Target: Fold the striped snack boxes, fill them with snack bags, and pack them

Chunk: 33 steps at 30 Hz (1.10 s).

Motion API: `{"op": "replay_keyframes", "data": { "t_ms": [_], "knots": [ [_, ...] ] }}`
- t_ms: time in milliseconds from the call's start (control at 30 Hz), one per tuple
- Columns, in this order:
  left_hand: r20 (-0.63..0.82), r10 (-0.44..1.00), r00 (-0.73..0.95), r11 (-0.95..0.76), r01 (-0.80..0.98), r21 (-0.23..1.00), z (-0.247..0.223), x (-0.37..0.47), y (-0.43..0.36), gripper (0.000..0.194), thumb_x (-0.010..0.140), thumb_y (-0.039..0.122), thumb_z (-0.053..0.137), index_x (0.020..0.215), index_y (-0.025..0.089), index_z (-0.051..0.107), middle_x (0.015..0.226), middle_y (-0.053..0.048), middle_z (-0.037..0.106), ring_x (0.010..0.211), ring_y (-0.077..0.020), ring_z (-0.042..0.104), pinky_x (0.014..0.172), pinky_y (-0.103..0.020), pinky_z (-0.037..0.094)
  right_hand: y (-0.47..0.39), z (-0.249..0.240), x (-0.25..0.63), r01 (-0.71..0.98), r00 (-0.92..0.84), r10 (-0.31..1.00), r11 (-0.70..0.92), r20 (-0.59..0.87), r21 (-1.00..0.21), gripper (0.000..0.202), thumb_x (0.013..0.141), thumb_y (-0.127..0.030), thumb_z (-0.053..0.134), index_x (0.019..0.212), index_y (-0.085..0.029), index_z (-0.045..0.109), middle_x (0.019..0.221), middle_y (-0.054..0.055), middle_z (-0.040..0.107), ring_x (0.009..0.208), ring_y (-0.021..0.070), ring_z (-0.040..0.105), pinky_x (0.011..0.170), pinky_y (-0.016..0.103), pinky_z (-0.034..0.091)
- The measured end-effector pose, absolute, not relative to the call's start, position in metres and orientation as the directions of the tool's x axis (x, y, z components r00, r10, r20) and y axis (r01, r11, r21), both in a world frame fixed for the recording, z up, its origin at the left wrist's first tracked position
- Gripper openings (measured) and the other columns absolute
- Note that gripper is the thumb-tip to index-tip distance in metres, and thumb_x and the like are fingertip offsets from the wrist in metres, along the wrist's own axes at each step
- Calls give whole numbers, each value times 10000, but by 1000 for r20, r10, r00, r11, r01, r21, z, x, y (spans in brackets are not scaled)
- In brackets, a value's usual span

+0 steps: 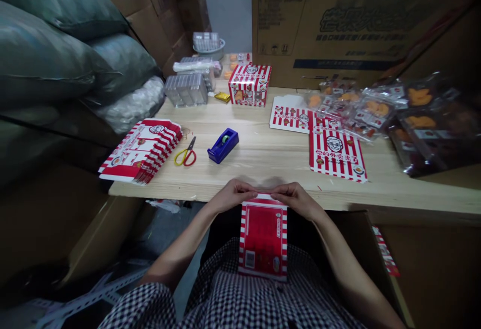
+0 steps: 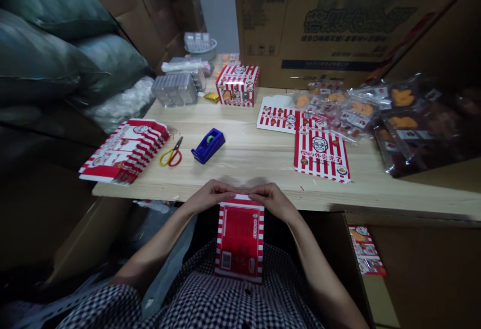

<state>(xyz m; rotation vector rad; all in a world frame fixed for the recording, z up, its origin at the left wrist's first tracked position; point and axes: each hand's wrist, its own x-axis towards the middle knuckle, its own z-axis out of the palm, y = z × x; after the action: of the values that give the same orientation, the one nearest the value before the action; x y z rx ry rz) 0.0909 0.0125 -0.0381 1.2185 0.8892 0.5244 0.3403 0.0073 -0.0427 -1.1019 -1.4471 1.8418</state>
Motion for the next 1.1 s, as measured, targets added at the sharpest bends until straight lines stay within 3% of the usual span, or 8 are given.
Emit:
{"op": "replay_keyframes", "data": {
  "t_ms": [167, 300, 400, 600, 733, 900, 1100],
  "knots": [
    [-270, 729, 628, 208, 172, 963, -25, 87, 10, 342, 880, 417, 658, 1077, 169, 785, 997, -67, 788, 912, -235, 712, 867, -326, 537, 5, -37, 342, 96, -551, 782, -285, -290, -954, 319, 812, -505, 739, 926, -212, 790, 871, 23, 788, 773, 187, 717, 780, 351, 569],
    [-115, 718, 686, -71, 237, 969, -7, 78, 1, 350, 975, 360, 524, 1239, 228, 713, 1214, -59, 734, 1096, -236, 684, 1009, -354, 492, -7, -22, 351, 124, -614, 754, -199, -233, -972, 350, 931, -502, 600, 1159, -276, 737, 1112, 22, 768, 1059, 220, 704, 1001, 438, 523],
    [-17, 735, 677, -217, 259, 941, -3, 72, -14, 405, 971, 327, 551, 1369, 278, 606, 1380, -67, 634, 1260, -238, 605, 1113, -409, 421, -22, -15, 355, 191, -605, 775, -81, -183, -978, 364, 961, -459, 579, 1294, -334, 654, 1317, 11, 682, 1235, 239, 625, 1116, 492, 437],
    [-36, 818, 574, -79, 174, 982, -20, 73, -39, 395, 957, 327, 587, 1347, 274, 623, 1368, -78, 642, 1252, -237, 616, 1082, -414, 466, -46, -13, 350, 289, -512, 853, 59, -102, -956, 392, 978, -406, 570, 1366, -353, 591, 1415, 19, 606, 1351, 259, 530, 1174, 515, 363],
    [-89, 826, 557, 31, 112, 993, -27, 70, -37, 347, 954, 320, 597, 1289, 265, 665, 1354, -77, 654, 1226, -234, 632, 1068, -415, 474, -49, -14, 344, 259, -488, 866, 26, -107, -966, 393, 978, -401, 573, 1367, -350, 592, 1412, 22, 609, 1342, 258, 540, 1161, 508, 386],
    [-69, 807, 586, -44, 176, 984, -22, 71, -28, 344, 952, 314, 603, 1288, 275, 665, 1323, -73, 676, 1194, -217, 646, 1061, -407, 474, -45, -20, 344, 162, -462, 879, -50, -121, -985, 383, 963, -399, 605, 1344, -366, 608, 1387, 22, 631, 1281, 247, 593, 1101, 477, 461],
    [2, 799, 602, -154, 201, 967, -15, 89, -24, 353, 931, 315, 636, 1279, 272, 678, 1282, -78, 699, 1184, -228, 655, 1050, -384, 480, -46, -17, 347, 145, -526, 848, 12, -67, -989, 416, 972, -385, 590, 1387, -382, 563, 1491, -7, 534, 1416, 222, 450, 1220, 483, 290]
  ]
}}
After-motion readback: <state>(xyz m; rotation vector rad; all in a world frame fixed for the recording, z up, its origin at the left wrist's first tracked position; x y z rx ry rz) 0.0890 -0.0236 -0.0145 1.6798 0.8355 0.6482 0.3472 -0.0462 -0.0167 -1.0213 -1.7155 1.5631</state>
